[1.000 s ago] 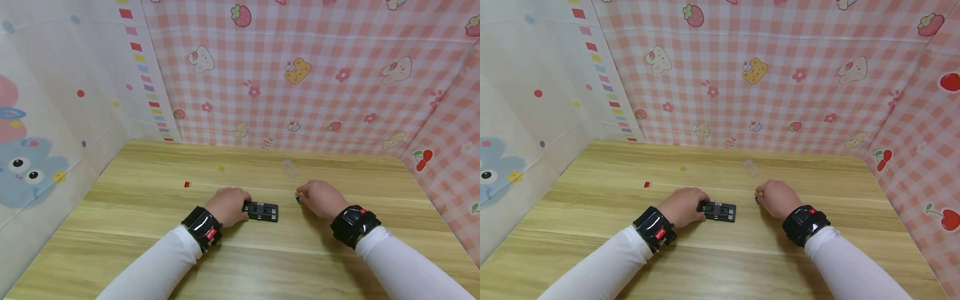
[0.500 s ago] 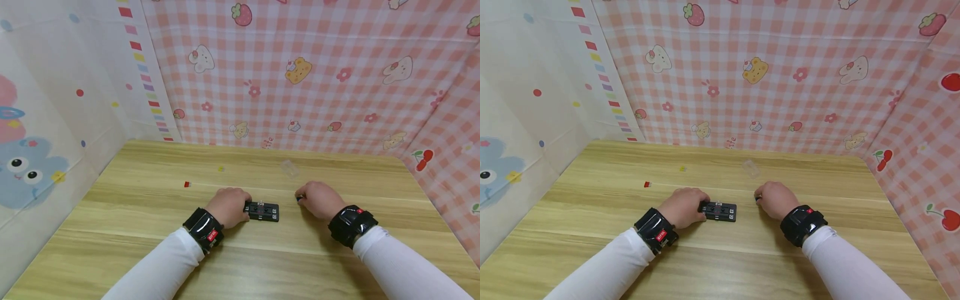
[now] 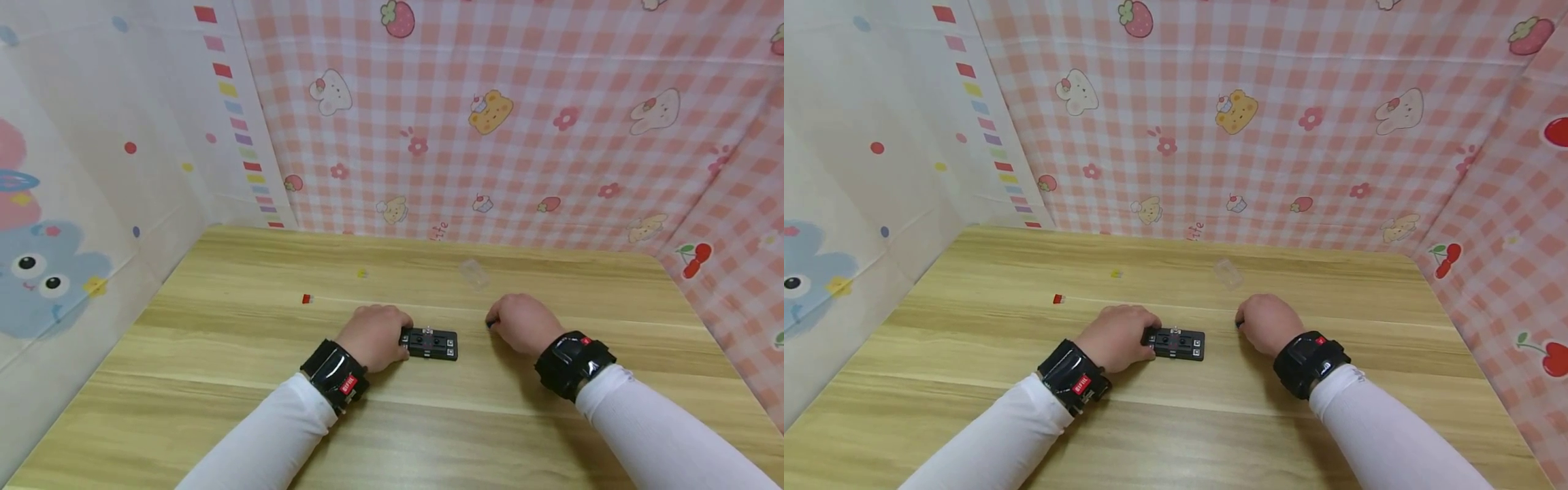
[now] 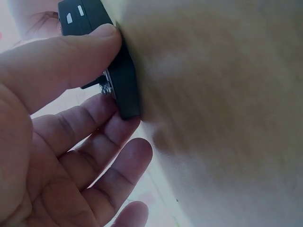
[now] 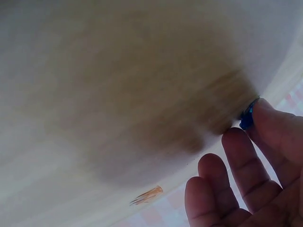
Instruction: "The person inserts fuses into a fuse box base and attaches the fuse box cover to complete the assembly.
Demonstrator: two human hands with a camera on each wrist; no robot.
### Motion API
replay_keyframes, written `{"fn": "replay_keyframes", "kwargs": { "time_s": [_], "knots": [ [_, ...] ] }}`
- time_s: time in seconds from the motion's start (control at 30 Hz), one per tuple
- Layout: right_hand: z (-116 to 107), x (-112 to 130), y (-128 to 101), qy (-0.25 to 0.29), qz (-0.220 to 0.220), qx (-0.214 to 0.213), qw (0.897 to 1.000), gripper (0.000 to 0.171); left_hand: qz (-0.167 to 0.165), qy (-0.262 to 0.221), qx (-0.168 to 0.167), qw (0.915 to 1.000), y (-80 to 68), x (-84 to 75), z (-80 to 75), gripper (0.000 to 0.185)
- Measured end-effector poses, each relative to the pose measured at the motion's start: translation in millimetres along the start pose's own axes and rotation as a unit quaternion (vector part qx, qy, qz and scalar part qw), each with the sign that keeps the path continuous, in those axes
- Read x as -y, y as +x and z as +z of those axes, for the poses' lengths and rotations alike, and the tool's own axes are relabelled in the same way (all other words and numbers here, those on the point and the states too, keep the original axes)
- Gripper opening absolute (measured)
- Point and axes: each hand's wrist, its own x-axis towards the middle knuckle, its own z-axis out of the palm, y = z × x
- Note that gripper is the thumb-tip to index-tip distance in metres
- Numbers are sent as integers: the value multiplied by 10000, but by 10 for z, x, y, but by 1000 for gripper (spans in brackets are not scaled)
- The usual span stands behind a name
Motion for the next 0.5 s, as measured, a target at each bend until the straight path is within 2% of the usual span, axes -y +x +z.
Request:
{"fn": "replay_keyframes", "kwargs": {
  "time_s": [0.5],
  "knots": [
    [-30, -1, 26, 92, 138, 35, 9999, 7, 18, 54, -54, 10000, 0, 8, 18, 45]
  ]
}}
